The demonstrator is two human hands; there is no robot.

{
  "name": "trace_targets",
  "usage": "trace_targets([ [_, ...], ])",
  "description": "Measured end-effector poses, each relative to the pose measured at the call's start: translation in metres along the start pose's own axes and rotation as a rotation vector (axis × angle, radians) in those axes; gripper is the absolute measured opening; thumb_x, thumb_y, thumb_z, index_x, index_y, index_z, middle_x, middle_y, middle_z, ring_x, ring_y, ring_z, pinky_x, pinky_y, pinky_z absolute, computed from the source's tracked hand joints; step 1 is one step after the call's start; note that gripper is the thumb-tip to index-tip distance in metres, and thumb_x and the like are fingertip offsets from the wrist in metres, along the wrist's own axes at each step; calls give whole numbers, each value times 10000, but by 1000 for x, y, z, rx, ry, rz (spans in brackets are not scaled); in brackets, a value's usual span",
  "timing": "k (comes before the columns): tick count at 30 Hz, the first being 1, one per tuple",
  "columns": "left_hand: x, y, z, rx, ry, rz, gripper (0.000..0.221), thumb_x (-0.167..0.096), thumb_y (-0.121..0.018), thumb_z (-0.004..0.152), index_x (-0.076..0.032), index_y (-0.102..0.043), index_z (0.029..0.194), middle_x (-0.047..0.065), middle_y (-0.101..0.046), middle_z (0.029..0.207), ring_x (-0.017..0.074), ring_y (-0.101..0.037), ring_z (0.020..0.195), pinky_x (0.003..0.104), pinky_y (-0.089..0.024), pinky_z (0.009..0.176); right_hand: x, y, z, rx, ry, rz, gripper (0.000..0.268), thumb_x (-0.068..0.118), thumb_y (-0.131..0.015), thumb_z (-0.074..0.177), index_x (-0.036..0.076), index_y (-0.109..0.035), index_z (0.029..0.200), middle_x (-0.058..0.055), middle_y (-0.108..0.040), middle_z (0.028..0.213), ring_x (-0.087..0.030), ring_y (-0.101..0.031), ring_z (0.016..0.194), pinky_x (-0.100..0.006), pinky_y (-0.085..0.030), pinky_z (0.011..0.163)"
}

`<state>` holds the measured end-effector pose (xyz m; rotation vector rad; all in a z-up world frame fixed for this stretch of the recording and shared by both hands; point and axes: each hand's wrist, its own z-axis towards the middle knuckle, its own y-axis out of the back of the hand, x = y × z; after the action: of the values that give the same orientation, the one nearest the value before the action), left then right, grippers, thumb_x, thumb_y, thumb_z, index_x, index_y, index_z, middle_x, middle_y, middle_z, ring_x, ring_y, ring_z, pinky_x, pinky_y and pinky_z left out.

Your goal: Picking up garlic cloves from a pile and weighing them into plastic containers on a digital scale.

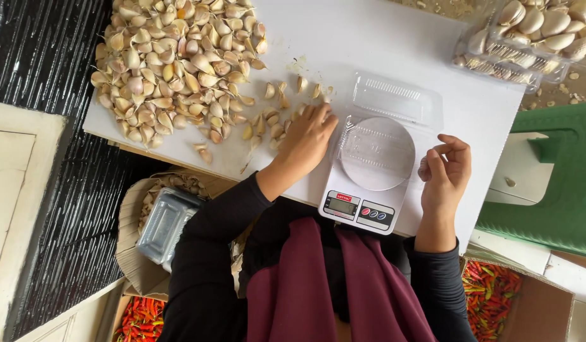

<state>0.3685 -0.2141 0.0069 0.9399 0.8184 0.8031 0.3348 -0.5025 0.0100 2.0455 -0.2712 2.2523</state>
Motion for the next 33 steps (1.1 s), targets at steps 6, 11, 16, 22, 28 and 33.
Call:
trace_targets([
  [6,-7,1,-2,-99,69,253,144,-62,-700,802,-97,-578,870,97,-566,980,244,-633,858,314,-553,619,-8,2,-2,41,6,38,235,-56,-534,1021,9,-528,1247,-49,-429,869,-119,-504,610,-218,-389,513],
  [11,-11,9,-1,-105,127,354,154,-36,-674,815,-98,-539,855,61,-513,888,201,-609,769,294,-517,530,-9,3,-2,47,26,19,224,-59,-533,1024,0,-535,1240,-62,-443,867,-132,-520,614,-225,-387,514],
  [16,-8,9,1,-107,108,187,124,-25,-630,837,-89,-524,840,87,-513,872,263,-609,784,396,-547,521,-12,4,-4,50,43,17,207,-53,-529,1029,-15,-537,1232,-74,-457,868,-133,-504,596,-233,-385,514],
  [22,0,56,16,-168,171,-482,159,64,-484,923,-82,-512,866,77,-506,841,328,-623,794,401,-562,601,-6,0,-2,42,55,30,186,-49,-536,1034,-17,-543,1217,-71,-442,854,-131,-507,606,-228,-392,522],
  [28,-44,63,31,-29,72,-899,172,28,-477,916,-86,-580,994,69,-566,916,285,-633,891,374,-577,765,-2,-3,-5,54,47,15,172,-37,-548,1037,-13,-552,1207,-72,-439,847,-144,-516,629,-234,-390,542],
  [33,-55,53,37,71,-89,-443,252,49,-610,866,-102,-578,1066,24,-519,944,232,-611,894,356,-565,761,-7,0,-6,48,69,-19,182,-13,-562,1040,-28,-545,1220,-89,-446,852,-160,-523,647,-251,-404,547],
])
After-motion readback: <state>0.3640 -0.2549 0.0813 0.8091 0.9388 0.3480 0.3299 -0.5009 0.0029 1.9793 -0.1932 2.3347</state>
